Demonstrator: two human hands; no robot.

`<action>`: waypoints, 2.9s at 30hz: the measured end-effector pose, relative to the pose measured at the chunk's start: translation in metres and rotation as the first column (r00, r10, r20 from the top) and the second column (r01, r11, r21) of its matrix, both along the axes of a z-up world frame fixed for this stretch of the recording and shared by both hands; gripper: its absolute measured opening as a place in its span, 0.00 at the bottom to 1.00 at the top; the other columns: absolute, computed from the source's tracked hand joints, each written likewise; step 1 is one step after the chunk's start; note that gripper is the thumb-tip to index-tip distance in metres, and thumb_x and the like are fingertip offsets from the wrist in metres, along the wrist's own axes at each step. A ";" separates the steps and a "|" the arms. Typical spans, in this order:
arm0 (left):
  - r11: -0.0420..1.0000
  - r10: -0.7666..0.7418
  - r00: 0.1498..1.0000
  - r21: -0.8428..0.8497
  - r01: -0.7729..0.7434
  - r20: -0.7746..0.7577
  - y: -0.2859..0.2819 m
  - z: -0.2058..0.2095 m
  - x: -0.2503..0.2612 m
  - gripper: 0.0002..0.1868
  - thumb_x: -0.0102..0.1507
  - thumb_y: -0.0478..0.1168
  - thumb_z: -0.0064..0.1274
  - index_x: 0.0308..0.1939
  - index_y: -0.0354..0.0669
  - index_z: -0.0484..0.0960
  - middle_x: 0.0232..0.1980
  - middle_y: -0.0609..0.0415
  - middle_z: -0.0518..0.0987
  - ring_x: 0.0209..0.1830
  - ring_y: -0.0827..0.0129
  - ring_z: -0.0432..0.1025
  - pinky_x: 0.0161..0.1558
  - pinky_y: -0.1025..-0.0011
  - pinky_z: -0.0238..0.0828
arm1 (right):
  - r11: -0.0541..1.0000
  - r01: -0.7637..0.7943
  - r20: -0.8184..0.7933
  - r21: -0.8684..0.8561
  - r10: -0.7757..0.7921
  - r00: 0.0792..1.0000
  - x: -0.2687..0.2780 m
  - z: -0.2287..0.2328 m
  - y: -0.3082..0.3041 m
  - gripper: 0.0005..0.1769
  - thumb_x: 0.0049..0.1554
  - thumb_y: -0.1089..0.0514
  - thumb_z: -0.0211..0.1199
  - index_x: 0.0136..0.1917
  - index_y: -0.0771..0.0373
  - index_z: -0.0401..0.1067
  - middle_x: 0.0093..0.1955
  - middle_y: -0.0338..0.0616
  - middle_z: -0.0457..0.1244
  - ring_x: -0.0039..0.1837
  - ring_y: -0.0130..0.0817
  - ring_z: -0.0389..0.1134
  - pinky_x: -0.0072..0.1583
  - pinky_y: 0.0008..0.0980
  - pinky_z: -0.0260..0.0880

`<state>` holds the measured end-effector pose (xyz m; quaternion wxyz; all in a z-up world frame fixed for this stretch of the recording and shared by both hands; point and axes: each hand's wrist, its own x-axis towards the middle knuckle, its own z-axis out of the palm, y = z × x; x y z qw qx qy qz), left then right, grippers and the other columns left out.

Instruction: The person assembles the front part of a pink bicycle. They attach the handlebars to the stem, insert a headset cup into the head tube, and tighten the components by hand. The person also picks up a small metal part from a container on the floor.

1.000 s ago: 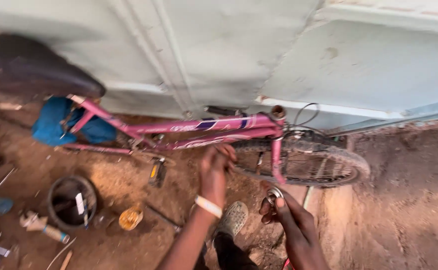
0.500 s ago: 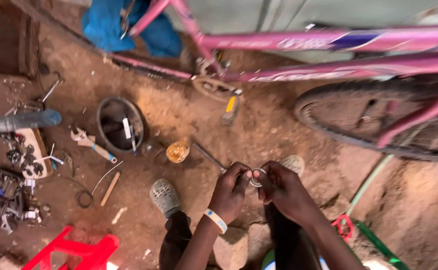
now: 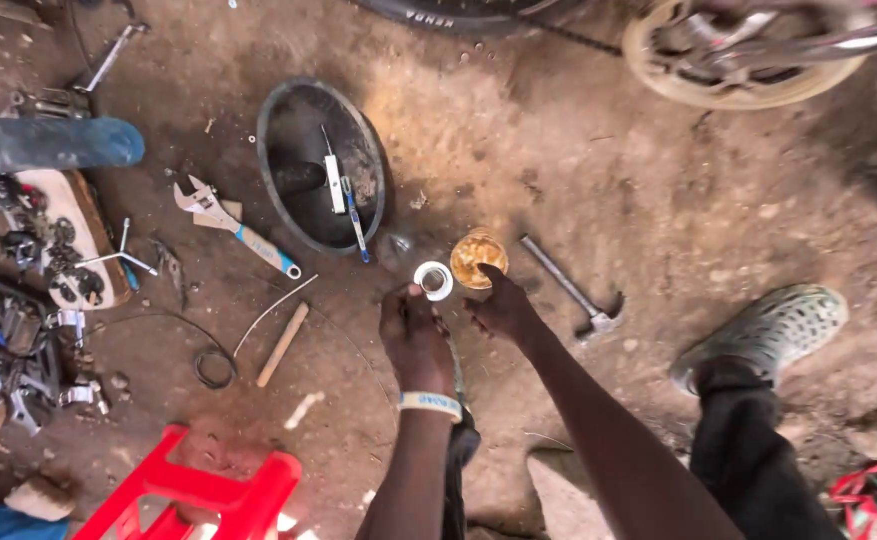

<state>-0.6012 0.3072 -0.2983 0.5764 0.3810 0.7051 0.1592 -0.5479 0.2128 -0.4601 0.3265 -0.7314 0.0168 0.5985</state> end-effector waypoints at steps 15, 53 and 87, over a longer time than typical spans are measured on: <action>0.997 -0.004 0.990 -0.072 0.015 0.142 0.055 0.014 -0.007 0.11 0.71 0.42 0.45 0.39 0.40 0.78 0.25 0.54 0.69 0.22 0.73 0.60 0.25 0.72 0.59 | 0.994 0.102 -0.195 -0.043 -0.109 0.975 -0.006 -0.084 0.056 0.36 0.58 0.64 0.58 0.78 0.53 0.58 0.26 0.51 0.64 0.21 0.29 0.54 0.25 0.29 0.48; 0.601 -0.683 0.728 0.523 0.605 -0.056 -0.028 0.095 0.073 0.08 0.71 0.38 0.39 0.39 0.43 0.72 0.34 0.52 0.75 0.29 0.63 0.68 0.32 0.65 0.62 | 0.901 0.059 0.301 0.429 -0.204 0.931 0.094 0.286 -0.044 0.25 0.58 0.63 0.63 0.68 0.59 0.69 0.36 0.36 0.61 0.39 0.26 0.63 0.43 0.27 0.60; 0.379 -0.894 0.407 0.166 0.910 -0.189 -0.201 0.308 0.301 0.07 0.70 0.45 0.37 0.38 0.52 0.67 0.30 0.53 0.74 0.28 0.58 0.68 0.35 0.62 0.61 | 0.974 -0.009 0.603 0.228 -0.134 0.786 0.296 0.485 -0.266 0.31 0.55 0.43 0.66 0.72 0.39 0.70 0.39 0.29 0.64 0.33 0.27 0.63 0.40 0.27 0.66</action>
